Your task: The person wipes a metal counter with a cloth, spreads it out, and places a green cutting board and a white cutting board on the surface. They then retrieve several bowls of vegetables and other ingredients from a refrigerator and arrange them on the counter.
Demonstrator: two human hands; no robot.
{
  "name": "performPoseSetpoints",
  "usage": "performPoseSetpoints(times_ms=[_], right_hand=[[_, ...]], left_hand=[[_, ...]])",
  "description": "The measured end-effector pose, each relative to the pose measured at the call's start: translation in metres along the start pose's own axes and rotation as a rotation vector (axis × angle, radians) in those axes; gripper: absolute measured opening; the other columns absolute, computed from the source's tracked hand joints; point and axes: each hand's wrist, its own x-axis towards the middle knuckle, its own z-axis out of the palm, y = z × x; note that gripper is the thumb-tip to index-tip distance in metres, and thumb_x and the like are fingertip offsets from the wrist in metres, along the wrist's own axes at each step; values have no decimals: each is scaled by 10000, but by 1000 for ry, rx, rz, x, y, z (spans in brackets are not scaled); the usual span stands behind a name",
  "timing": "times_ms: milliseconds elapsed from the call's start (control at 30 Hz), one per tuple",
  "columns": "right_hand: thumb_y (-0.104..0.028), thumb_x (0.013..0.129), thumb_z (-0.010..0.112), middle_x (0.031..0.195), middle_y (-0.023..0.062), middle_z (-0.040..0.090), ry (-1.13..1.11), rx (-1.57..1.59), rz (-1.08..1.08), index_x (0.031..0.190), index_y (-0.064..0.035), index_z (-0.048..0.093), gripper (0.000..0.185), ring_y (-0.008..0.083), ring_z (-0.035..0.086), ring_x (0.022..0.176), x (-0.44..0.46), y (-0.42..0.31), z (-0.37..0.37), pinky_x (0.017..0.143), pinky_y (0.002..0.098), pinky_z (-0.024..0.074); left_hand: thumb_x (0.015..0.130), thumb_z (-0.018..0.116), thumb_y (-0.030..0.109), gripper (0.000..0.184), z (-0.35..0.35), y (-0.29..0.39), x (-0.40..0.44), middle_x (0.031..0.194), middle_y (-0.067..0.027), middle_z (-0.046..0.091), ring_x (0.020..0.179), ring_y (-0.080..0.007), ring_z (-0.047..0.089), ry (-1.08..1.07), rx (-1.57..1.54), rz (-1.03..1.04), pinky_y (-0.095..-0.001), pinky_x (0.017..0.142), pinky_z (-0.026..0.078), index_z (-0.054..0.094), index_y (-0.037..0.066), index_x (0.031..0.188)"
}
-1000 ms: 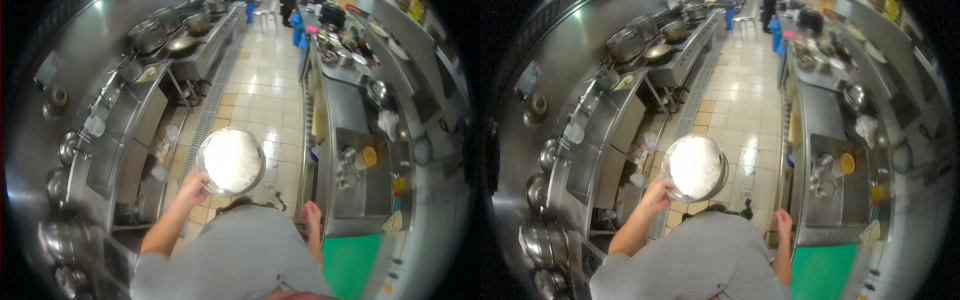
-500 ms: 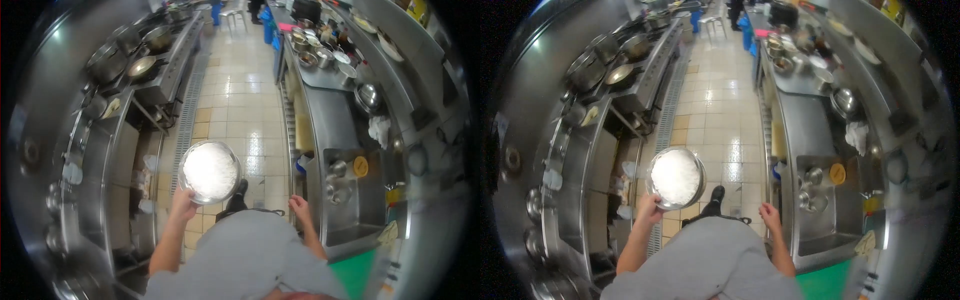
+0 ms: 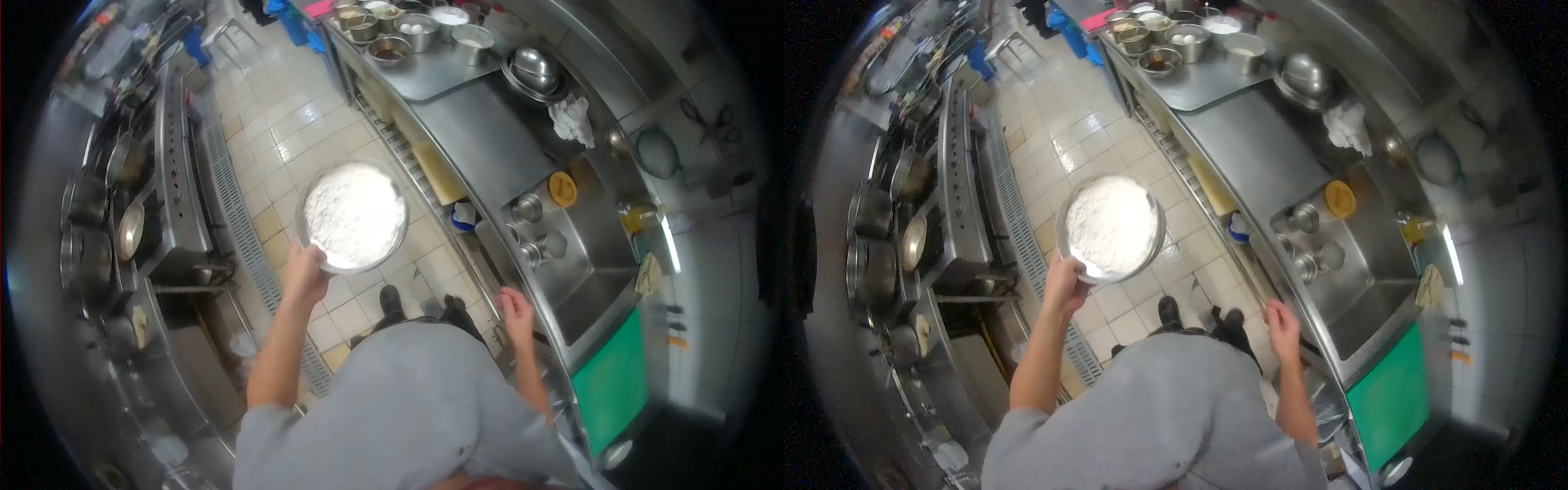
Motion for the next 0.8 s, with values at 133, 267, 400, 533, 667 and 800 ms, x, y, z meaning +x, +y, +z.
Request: performPoseSetpoints(times_ms=[133, 267, 400, 533, 667, 800], right_hand=[[-148, 1003, 592, 941, 84, 704, 112, 130, 10, 1159, 39, 643, 249, 131, 660, 826, -13, 24, -4, 771, 277, 547], [-148, 1005, 593, 933, 79, 700, 269, 161, 19, 1161, 42, 637, 249, 127, 652, 810, -1, 36, -16, 760, 274, 545], [-150, 1003, 594, 938, 86, 699, 411, 232, 44, 1182, 35, 630, 260, 129, 649, 799, 21, 7, -32, 761, 271, 540], [-160, 1000, 596, 942, 91, 699, 430, 188, 13, 1183, 30, 634, 266, 128, 647, 817, 67, 16, -58, 769, 265, 538], [-140, 1002, 595, 887, 70, 696, 525, 140, -42, 1142, 22, 646, 220, 112, 638, 777, 102, -22, -65, 730, 258, 531], [-146, 1004, 582, 904, 55, 676, 608, 92, 26, 1138, 46, 640, 241, 118, 632, 810, 119, -40, -48, 761, 254, 523]], left_hand=[[728, 389, -84, 799, 66, 23, 70, 1336, -242, 456, 1128, -380, 583, -93, 79, 13, -513, 852, 589, 232, 66, 1497], [767, 376, -74, 761, 154, 34, 112, 1351, -274, 443, 1156, -407, 584, -175, 92, 48, -585, 873, 582, 211, 76, 1495], [802, 366, -72, 710, 197, 24, 187, 1343, -271, 465, 1094, -424, 625, -258, 68, 13, -610, 837, 585, 209, 97, 1473], [814, 356, -74, 699, 255, 30, 215, 1336, -269, 472, 1083, -421, 633, -231, 96, 91, -620, 803, 582, 186, 127, 1462], [818, 344, -68, 707, 287, 27, 288, 1354, -268, 458, 1091, -427, 628, -195, 121, 51, -634, 815, 569, 171, 149, 1469], [820, 332, -63, 728, 318, 35, 358, 1397, -236, 432, 1104, -439, 619, -211, 121, 60, -636, 815, 554, 161, 197, 1479]])
